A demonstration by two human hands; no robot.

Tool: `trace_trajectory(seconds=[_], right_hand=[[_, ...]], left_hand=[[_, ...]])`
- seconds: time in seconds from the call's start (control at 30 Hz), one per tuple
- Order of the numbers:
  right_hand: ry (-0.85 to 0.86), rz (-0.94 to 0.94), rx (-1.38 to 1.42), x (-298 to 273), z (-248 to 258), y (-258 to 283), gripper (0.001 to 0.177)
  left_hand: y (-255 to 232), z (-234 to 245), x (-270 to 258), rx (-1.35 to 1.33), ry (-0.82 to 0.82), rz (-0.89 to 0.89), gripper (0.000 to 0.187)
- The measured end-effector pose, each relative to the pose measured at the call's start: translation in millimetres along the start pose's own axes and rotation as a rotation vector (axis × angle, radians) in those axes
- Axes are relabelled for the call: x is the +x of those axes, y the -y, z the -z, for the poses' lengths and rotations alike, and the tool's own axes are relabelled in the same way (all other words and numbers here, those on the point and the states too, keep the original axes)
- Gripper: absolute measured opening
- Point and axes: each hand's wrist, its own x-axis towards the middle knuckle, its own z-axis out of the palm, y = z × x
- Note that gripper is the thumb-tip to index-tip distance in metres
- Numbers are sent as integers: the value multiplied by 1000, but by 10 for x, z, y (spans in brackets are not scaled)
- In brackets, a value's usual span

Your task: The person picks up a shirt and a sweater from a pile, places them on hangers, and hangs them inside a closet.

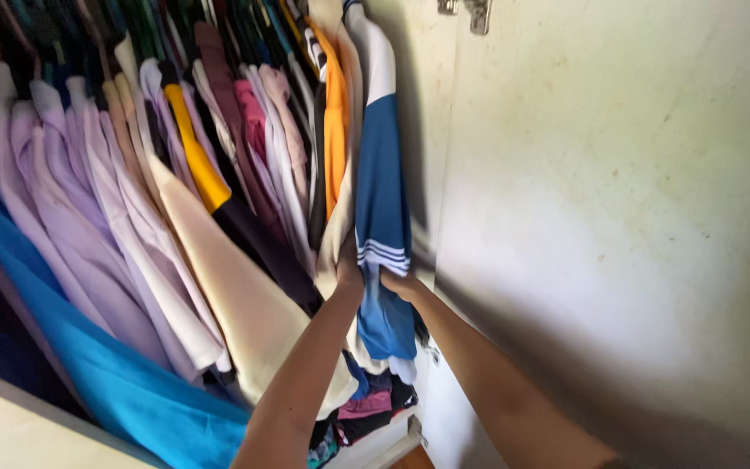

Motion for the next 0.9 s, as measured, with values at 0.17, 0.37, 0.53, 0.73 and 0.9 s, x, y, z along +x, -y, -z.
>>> trace_trajectory(seconds=[0.17, 0.37, 0.53, 0.73, 0.9], right_hand=[[161, 187, -192, 254, -104, -204, 51], [-47, 163, -319, 4, -264, -472, 76], [108, -352, -575, -331, -361, -777, 98], [297, -415, -627, -621, -170, -687, 88], [484, -479, -631, -1042, -200, -564, 79]], left_hand=[[-45, -131, -497, -16, 31, -65, 84], [-167, -164, -973, -216, 143, -162, 89], [-668, -673, -817, -553, -71, -43, 76], [-979, -1298, -608, -986, 130, 266, 33], [-801, -1990, -970, -1098, -65, 360, 31]])
